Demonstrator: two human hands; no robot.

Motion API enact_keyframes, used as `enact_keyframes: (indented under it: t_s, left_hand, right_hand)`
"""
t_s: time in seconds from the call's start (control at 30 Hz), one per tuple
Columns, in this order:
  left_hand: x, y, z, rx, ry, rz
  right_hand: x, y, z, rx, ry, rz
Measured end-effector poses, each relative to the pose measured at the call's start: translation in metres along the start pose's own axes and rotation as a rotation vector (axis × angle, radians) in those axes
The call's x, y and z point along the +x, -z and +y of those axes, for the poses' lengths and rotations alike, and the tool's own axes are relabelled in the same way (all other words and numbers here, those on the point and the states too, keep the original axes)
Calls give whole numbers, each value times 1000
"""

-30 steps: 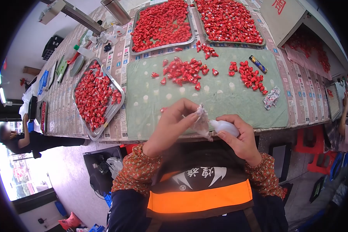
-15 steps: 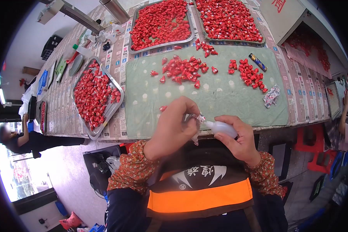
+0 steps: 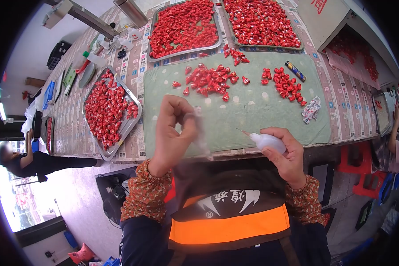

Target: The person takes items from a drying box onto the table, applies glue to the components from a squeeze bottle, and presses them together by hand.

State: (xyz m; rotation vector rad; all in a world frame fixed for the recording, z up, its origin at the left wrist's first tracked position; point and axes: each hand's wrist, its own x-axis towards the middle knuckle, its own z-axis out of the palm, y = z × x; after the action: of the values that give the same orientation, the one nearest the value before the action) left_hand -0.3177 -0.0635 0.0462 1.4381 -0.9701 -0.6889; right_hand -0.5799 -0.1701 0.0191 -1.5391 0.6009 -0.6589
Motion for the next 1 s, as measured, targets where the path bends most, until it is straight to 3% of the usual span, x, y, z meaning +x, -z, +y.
enact_keyframes:
  t_s: [0.23, 0.43, 0.5, 0.6, 1.0]
  left_hand:
    - [0, -13, -4, -309, 205, -106]
    - [-4, -21, -5, -385, 431, -359]
    - [-5, -24, -4, -403, 447, -375]
    - [-6, -24, 0, -429, 466, -396]
    - [-6, -23, 6, -441, 523, -355]
  right_hand:
    - [0, -4, 2, 14, -9, -16]
    - [4, -9, 7, -308, 271, -8]
    - [7, -11, 5, -502, 471, -12]
    - [9, -13, 6, -616, 602, 31]
    - [7, -11, 8, -731, 670, 24]
